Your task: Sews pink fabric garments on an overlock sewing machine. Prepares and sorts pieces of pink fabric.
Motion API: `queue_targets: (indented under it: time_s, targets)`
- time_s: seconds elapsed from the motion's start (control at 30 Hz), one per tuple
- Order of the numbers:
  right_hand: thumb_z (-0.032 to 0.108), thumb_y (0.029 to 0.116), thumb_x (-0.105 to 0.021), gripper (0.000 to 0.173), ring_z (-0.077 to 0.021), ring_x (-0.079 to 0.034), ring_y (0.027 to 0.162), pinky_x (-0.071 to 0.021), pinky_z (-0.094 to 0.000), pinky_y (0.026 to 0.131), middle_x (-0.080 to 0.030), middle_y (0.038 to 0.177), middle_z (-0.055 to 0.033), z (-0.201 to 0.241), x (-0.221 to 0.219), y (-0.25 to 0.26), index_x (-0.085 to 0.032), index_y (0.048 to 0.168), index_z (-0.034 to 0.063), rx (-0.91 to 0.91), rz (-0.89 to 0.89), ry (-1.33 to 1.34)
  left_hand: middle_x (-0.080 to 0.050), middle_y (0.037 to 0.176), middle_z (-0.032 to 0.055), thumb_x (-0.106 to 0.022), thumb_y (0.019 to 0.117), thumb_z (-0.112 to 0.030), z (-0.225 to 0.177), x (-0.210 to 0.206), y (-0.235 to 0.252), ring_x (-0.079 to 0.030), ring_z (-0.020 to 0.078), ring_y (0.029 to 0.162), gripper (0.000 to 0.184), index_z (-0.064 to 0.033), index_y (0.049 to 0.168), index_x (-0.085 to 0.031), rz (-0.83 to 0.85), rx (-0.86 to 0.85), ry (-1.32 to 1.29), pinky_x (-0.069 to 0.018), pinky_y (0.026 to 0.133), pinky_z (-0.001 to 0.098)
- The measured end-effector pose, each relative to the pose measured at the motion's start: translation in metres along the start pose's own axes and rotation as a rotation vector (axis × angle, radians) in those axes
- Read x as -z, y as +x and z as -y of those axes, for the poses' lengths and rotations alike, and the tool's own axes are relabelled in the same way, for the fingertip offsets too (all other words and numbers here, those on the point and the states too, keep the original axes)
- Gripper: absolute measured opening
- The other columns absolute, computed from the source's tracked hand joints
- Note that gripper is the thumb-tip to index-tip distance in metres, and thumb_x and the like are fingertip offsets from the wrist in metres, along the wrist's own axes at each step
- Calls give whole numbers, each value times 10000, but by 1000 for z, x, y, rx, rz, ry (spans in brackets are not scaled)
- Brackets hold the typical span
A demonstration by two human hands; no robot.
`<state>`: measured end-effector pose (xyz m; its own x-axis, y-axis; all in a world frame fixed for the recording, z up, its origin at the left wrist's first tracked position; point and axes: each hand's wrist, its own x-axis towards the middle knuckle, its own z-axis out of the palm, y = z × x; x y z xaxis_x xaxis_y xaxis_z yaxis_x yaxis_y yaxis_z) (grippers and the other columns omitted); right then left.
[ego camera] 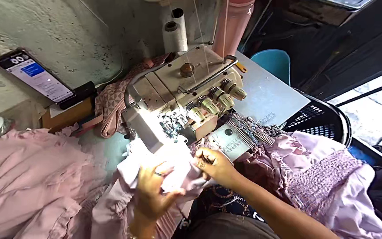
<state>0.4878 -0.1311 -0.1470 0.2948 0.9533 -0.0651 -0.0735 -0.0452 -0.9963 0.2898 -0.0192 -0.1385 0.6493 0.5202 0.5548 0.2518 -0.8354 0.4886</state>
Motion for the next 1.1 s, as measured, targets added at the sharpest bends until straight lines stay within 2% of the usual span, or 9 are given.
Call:
queue_targets:
  time_s: [0.1,0.17,0.27,0.37,0.53,0.63,0.73,0.87,1.1]
  targets:
    - [217,954,-707,160,48,-565,593,-510,-143,559,-589,724,104,-8,-10,-6,-652,992,72,65,6,71,-728,1101,64,-563,784,-861,5,21,9,-654,174,1098,799,-141,1091,-720,105,-84,78,-494,1001,383]
    - [268,914,-760,215,61,-551,631,-476,-141,602,-599,722,105,-10,-13,-6,-652,942,84,96,-8,58,-690,1150,66,-550,873,-765,-14,26,6,-620,254,1149,662,-202,1210,-642,137,-196,348,-368,1098,514]
    - [299,905,-764,266,75,-501,624,-418,-119,586,-567,707,92,-13,-14,-7,-637,822,81,146,-59,12,-569,1193,27,-552,1022,-432,-29,27,-4,-498,223,1204,271,-242,1213,-579,52,-360,513,-238,1123,422]
    - [275,924,-738,271,67,-517,609,-443,-117,581,-569,697,74,-12,-15,-9,-632,783,68,145,-93,-11,-603,1071,-10,-527,1055,-335,-35,29,-3,-525,159,1104,153,-211,1040,-615,-42,-302,405,-310,1037,313]
    - [288,991,-665,322,40,-537,581,-468,-141,564,-546,652,60,-7,-20,-12,-611,773,58,112,-66,-21,-556,912,33,-403,1093,-435,-43,23,13,-571,30,899,381,-81,1032,-530,-101,36,99,-467,840,165]
    - [237,981,-674,211,42,-573,637,-495,-144,611,-616,725,51,-7,-22,-13,-667,910,39,144,-85,10,-636,886,125,-700,905,-495,-55,17,22,-613,182,859,503,-6,964,-593,-80,76,270,-493,799,272]
    - [198,966,-673,182,56,-544,668,-458,-127,638,-627,759,55,-11,-23,-13,-685,1000,19,214,-104,12,-662,761,128,-627,828,-211,-64,8,28,-637,267,770,212,-26,777,-719,-72,40,441,-495,717,336]
    - [144,974,-609,145,44,-547,665,-461,-144,636,-615,740,38,-11,-22,-14,-672,957,15,232,-101,-26,-760,1075,169,-540,916,-113,-77,-8,20,-733,301,997,217,-32,898,-741,16,3,373,-572,833,385]
    - [91,955,-583,140,37,-596,716,-497,-150,680,-663,793,21,-10,-21,-7,-680,1012,8,213,-122,-33,-773,1078,140,-532,905,-81,-72,-27,21,-742,284,1026,235,-38,899,-762,18,-5,435,-578,850,367]
